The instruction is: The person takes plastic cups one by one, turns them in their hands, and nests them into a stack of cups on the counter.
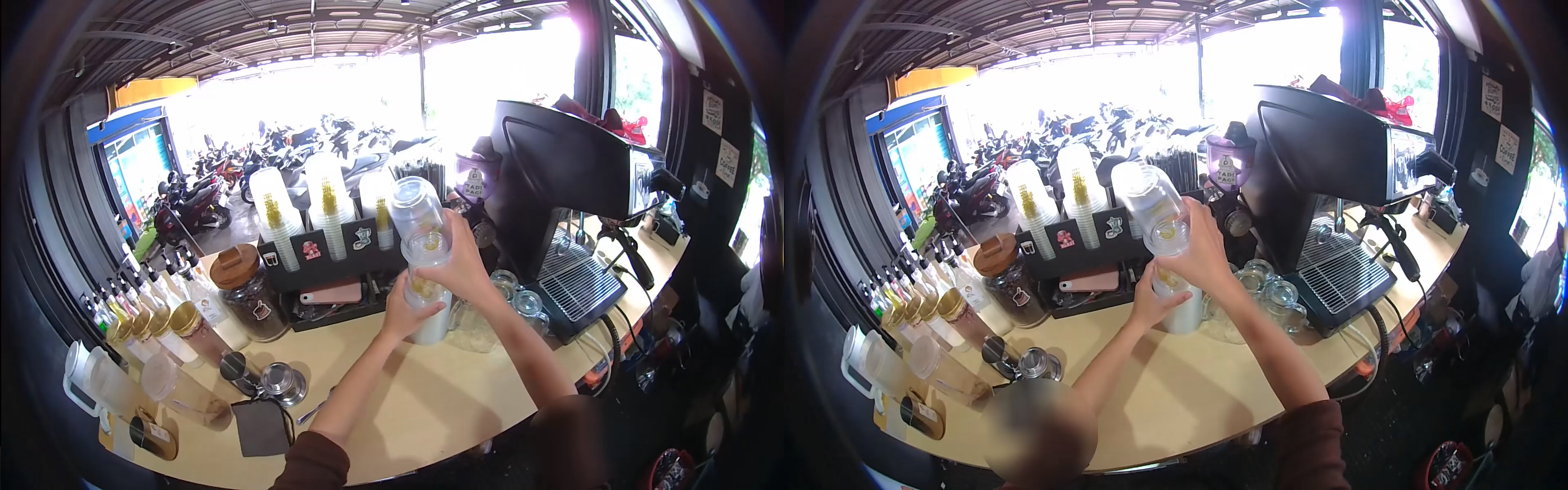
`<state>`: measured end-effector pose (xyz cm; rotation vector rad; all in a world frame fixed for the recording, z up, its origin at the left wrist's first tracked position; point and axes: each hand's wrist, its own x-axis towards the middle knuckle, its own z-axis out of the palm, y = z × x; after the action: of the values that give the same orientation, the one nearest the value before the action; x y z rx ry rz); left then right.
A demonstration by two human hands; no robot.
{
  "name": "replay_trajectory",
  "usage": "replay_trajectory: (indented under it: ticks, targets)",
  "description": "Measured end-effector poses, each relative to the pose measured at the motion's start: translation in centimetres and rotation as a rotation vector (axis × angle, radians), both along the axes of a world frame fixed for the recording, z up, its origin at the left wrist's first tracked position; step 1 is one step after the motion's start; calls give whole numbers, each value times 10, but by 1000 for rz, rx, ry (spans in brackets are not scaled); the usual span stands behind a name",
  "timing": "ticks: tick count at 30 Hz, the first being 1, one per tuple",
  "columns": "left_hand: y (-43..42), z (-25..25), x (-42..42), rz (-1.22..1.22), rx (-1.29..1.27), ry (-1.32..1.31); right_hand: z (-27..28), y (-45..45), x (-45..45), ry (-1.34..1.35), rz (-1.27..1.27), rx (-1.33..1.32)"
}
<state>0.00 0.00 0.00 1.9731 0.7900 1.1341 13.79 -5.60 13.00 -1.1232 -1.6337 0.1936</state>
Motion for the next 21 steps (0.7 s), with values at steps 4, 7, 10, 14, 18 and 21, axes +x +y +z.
replay_trajectory:
  ticks: [4, 7, 10, 14, 18, 21]
  targets:
    - [-1, 13, -21, -10, 54, -169, 25, -20, -3, -304, -82, 152]
    - [-20, 40, -67, -94, -2, -469, 27, -33, -21, -474, -117, 199]
    - [-61, 76, -94, -60, 138, -598, 25, -40, -44, -600, -104, 240]
    - [-97, 91, -117, 115, 272, -640, 13, -41, -71, -675, 51, 269]
    - [-108, 77, -151, 212, 147, -658, 1, -43, -88, -421, 276, 261]
    - [-111, 63, -174, 236, 96, -705, -17, -45, -93, -148, 490, 79]
